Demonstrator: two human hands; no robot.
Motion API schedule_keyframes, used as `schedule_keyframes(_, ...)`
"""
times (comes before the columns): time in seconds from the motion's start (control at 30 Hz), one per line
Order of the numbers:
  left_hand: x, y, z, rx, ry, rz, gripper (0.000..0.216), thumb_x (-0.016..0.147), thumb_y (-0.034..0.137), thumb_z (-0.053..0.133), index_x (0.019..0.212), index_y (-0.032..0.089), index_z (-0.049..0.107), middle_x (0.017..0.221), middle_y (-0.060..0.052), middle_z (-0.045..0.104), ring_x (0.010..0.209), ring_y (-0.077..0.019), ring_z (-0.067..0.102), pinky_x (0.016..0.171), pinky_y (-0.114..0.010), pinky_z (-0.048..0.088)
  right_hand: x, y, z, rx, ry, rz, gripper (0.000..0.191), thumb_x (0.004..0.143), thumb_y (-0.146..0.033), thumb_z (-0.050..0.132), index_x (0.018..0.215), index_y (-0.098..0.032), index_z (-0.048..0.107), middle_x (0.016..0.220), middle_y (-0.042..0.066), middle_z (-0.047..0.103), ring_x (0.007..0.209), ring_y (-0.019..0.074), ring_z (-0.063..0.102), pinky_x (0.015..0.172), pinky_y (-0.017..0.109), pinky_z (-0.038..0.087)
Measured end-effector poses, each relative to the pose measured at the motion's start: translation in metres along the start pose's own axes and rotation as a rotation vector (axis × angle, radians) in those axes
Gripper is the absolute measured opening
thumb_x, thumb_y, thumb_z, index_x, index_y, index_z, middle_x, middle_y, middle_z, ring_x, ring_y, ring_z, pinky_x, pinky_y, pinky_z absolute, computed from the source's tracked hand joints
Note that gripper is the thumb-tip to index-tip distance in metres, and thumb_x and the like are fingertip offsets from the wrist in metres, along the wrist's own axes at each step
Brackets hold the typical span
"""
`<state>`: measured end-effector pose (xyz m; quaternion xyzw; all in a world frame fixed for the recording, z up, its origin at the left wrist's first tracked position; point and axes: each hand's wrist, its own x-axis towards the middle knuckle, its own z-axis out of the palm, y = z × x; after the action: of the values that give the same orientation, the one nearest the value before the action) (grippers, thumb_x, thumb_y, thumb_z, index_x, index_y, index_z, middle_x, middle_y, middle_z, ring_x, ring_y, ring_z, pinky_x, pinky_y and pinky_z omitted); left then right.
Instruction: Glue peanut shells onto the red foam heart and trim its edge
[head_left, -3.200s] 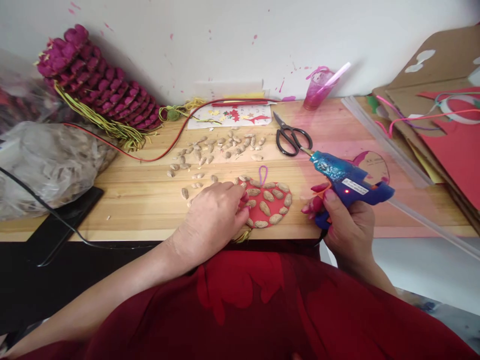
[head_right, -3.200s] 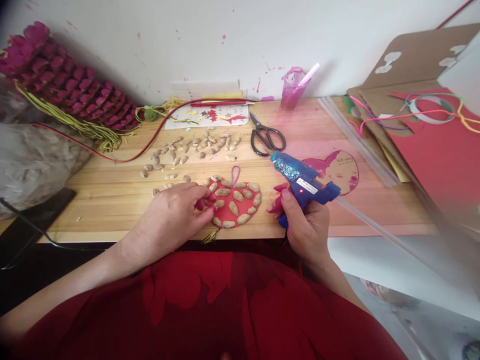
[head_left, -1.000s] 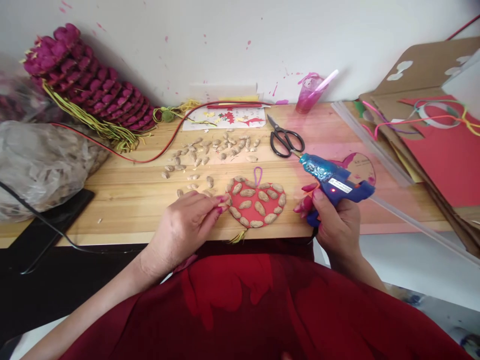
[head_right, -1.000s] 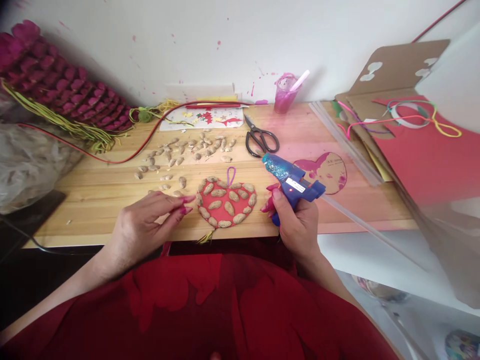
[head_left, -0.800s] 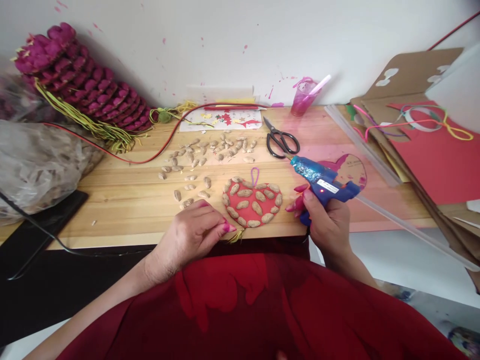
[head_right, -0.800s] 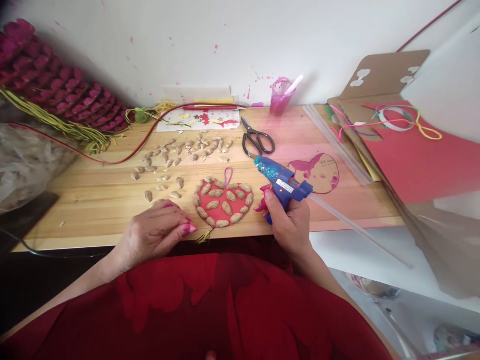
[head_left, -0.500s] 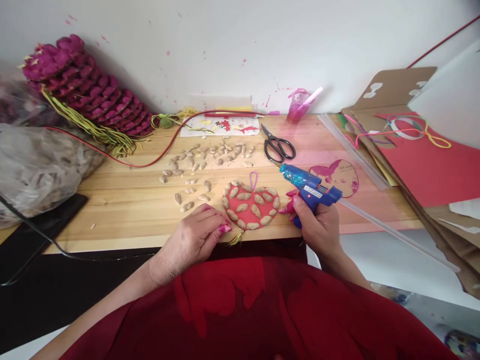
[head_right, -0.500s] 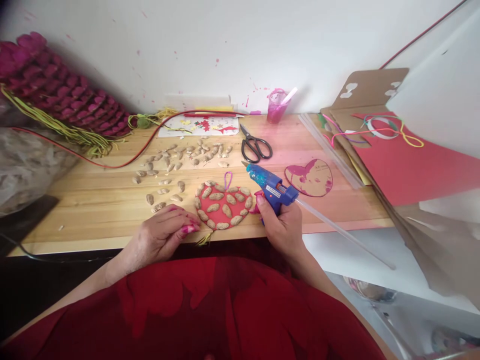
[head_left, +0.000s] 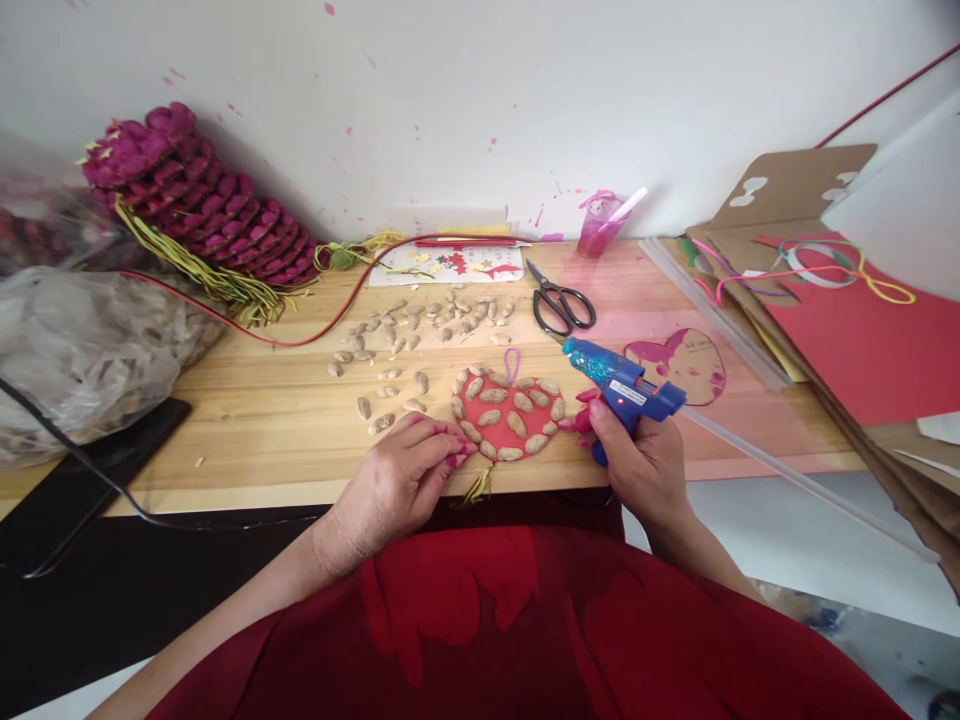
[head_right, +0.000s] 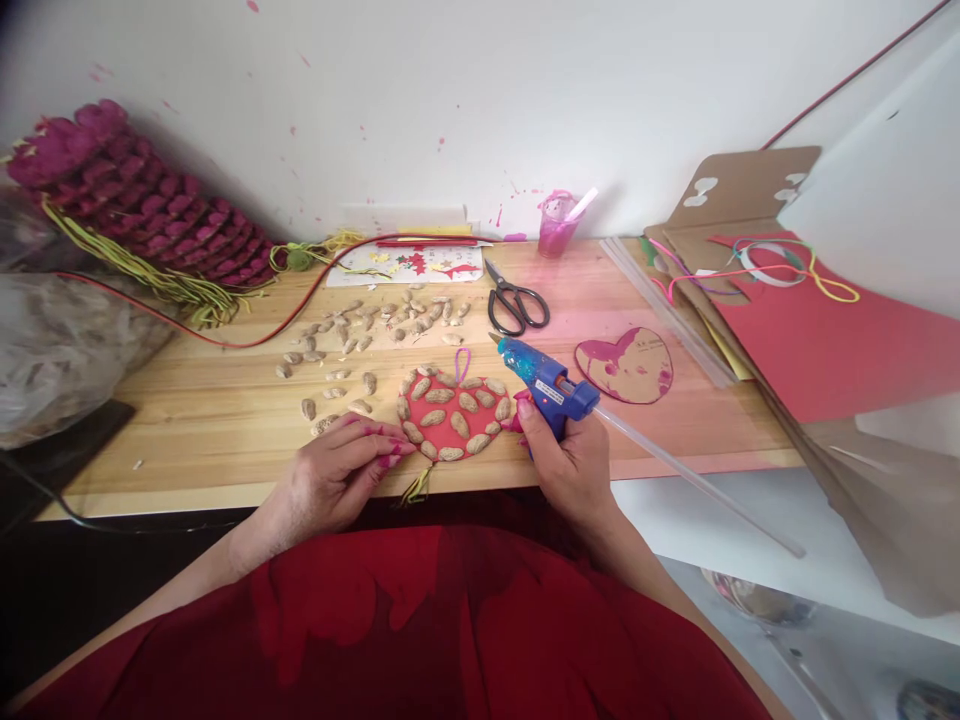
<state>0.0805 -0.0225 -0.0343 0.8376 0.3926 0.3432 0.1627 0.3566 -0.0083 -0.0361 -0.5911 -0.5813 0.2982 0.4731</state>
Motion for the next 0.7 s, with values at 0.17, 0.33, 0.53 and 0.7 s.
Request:
schedule_keyframes(0.17,0.004,0.001,-0.002,0.029,-0.027,-0.044,0.016,0.098,0.016,0.057,0.094,0.019,0.072,0.096,-0.008,0.077,0.091,-0.0197,0.069,0.086,-0.038,0.053,-0.001,0.002,-0.001,0.031,-0.006,-0.002,0.03,0.094,-0.048,0.062,0.081,-0.021,0.067,0.066,0.002,0.068,0.059,0.0174,0.062,0.055,0.029,0.049)
schedule_keyframes(0.33,0.014,0.004,-0.013,0.113,0.001,-0.062,0.021,0.099,0.02,0.057,0.083,0.019,0.07,0.089,-0.006,0.075,0.082,-0.0177,0.066,0.078,-0.032,0.053,-0.001,0.002,-0.001,0.092,-0.005,0.017,0.029,0.094,-0.047,0.064,0.085,-0.02,0.07,0.072,0.003,0.073,0.059,0.017,0.065,0.054,0.028,0.051)
schedule_keyframes(0.53,0.03,-0.008,-0.017,0.237,0.018,-0.139,0.021,0.099,0.016,0.05,0.097,0.019,0.071,0.095,-0.007,0.075,0.089,-0.0207,0.067,0.085,-0.038,0.053,0.0,0.002,-0.002,0.188,-0.007,0.049,0.029,0.094,-0.047,0.065,0.088,-0.019,0.071,0.075,0.004,0.077,0.061,0.0178,0.069,0.055,0.028,0.054)
schedule_keyframes(0.7,0.054,-0.013,-0.011,0.341,-0.034,-0.24,0.012,0.091,0.017,0.062,0.098,0.02,0.071,0.087,-0.005,0.072,0.084,-0.0212,0.066,0.085,-0.038,0.053,0.0,0.005,-0.002,0.193,-0.004,0.064,0.029,0.093,-0.047,0.067,0.088,-0.019,0.071,0.075,0.004,0.076,0.059,0.0176,0.068,0.056,0.029,0.055)
